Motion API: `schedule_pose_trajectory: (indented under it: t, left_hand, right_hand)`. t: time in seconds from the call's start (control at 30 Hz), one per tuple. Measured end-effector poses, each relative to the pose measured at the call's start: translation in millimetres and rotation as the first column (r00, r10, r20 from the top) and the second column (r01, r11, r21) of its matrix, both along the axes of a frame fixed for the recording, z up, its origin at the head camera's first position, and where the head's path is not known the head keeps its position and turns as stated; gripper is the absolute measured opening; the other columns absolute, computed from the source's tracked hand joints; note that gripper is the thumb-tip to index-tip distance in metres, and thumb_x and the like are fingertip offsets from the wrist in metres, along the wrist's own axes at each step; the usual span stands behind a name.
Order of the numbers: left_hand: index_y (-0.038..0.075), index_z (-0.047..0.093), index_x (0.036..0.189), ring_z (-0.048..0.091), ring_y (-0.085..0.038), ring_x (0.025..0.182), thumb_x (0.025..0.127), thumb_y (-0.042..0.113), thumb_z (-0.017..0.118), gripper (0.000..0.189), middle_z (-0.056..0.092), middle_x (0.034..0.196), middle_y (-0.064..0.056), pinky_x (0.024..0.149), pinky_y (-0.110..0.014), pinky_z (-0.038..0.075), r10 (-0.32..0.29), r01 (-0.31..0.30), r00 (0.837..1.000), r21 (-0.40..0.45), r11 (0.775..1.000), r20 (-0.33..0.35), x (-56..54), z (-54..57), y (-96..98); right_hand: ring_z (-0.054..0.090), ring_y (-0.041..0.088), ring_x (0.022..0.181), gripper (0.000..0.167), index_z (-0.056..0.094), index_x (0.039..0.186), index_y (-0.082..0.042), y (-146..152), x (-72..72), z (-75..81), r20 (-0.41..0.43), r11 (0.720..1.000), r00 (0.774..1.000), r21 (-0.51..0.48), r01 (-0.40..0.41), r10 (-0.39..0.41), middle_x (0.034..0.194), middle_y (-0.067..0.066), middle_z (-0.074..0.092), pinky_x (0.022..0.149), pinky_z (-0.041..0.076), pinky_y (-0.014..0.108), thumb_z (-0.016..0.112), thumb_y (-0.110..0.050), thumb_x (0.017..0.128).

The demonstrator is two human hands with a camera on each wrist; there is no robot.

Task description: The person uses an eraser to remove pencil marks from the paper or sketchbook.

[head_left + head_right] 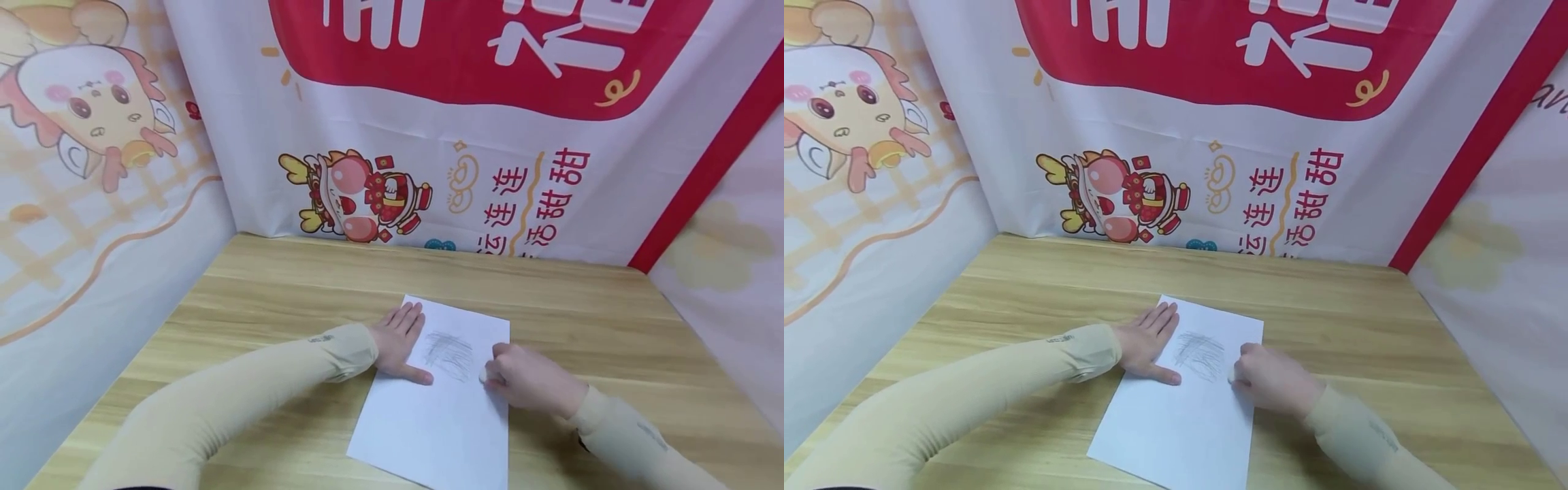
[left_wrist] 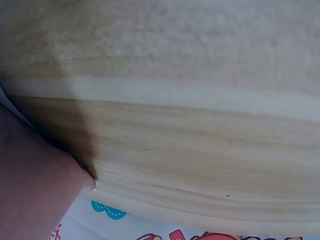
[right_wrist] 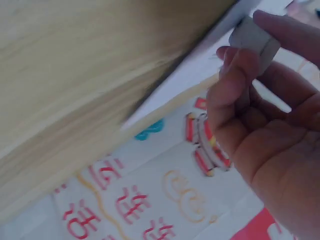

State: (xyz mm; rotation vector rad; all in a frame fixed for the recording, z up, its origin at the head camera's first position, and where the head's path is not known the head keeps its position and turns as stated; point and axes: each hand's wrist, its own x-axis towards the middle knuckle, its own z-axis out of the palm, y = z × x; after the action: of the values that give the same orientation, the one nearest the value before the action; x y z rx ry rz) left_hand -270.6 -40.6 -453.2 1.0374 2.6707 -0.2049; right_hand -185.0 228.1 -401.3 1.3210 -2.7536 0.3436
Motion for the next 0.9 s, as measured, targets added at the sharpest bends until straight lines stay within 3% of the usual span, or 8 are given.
schedule_pose_trajectory:
  t: [0.1, 0.3, 0.47, 0.67, 0.83, 0.9]
  left_hand:
    - [0.004, -0.003, 0.157, -0.018, -0.03, 0.145, 0.067, 0.099, 0.024, 0.133, -0.017, 0.161, -0.015, 0.115, -0.043, -0.007, -0.006, 0.006, 1.0, -0.003, 1.0, -0.006, 0.8, -0.7, 0.4]
    - [0.004, -0.002, 0.157, -0.017, -0.031, 0.145, 0.068, 0.099, 0.024, 0.132, -0.016, 0.161, -0.016, 0.115, -0.043, -0.007, 0.004, -0.005, 1.0, -0.015, 1.0, -0.019, 2.7, -0.3, 0.5]
    - [0.004, 0.0, 0.157, -0.015, -0.03, 0.146, 0.069, 0.098, 0.027, 0.132, -0.014, 0.161, -0.016, 0.116, -0.043, -0.006, -0.001, 0.001, 1.0, -0.004, 1.0, -0.031, 4.1, 1.0, 2.0]
    - [0.004, 0.001, 0.157, -0.015, -0.029, 0.146, 0.07, 0.097, 0.027, 0.13, -0.013, 0.162, -0.016, 0.116, -0.042, -0.006, 0.007, -0.008, 0.999, -0.014, 1.0, -0.041, 4.3, 2.1, 2.6]
    - [0.004, 0.001, 0.157, -0.014, -0.028, 0.146, 0.068, 0.098, 0.024, 0.131, -0.013, 0.162, -0.015, 0.116, -0.042, -0.006, -0.004, 0.003, 0.999, -0.023, 1.0, -0.045, 5.0, 2.0, 2.0]
    - [0.004, 0.001, 0.157, -0.014, -0.028, 0.146, 0.068, 0.098, 0.025, 0.132, -0.013, 0.162, -0.015, 0.116, -0.042, -0.006, 0.0, -0.001, 0.999, -0.024, 1.0, -0.044, 5.2, 2.0, 1.0]
  right_hand:
    - [0.032, -0.001, 0.054, 0.039, 0.05, 0.059, -0.023, 1, 1.7, -1.5, 0.043, 0.998, 0.997, -0.011, -0.058, 0.058, 0.065, -0.012, 0.036, 0.043, 0.032, 0.016, 0.08, -0.009, 0.079]
    - [0.03, 0.002, 0.056, 0.042, 0.047, 0.058, -0.022, 3, 0.7, -2.9, 0.005, 1.0, 1.0, -0.006, 0.029, -0.029, 0.065, -0.01, 0.034, 0.045, 0.031, 0.019, 0.081, -0.008, 0.079]
    - [0.035, -0.001, 0.054, 0.037, 0.053, 0.059, -0.025, -1, 9.0, 0.0, 0.107, 0.998, 0.993, -0.03, -0.051, 0.054, 0.064, -0.012, 0.039, 0.044, 0.034, 0.016, 0.079, -0.009, 0.08]
    - [0.028, 0.002, 0.056, 0.047, 0.041, 0.056, -0.022, 6, -1.4, -2.1, -0.007, 1.0, 1.0, -0.015, 0.016, -0.016, 0.065, -0.01, 0.032, 0.046, 0.03, 0.019, 0.08, -0.006, 0.076]
    - [0.028, -0.001, 0.055, 0.046, 0.041, 0.055, -0.024, 6, 2.3, 0.5, 0.026, 0.996, 0.996, -0.006, -0.088, 0.089, 0.064, -0.013, 0.031, 0.044, 0.03, 0.015, 0.078, -0.005, 0.075]
    - [0.026, -0.001, 0.056, 0.047, 0.04, 0.054, -0.023, 5, -0.6, 2.0, 0.021, 0.996, 0.996, -0.014, -0.085, 0.085, 0.063, -0.013, 0.029, 0.045, 0.029, 0.015, 0.077, -0.003, 0.073]
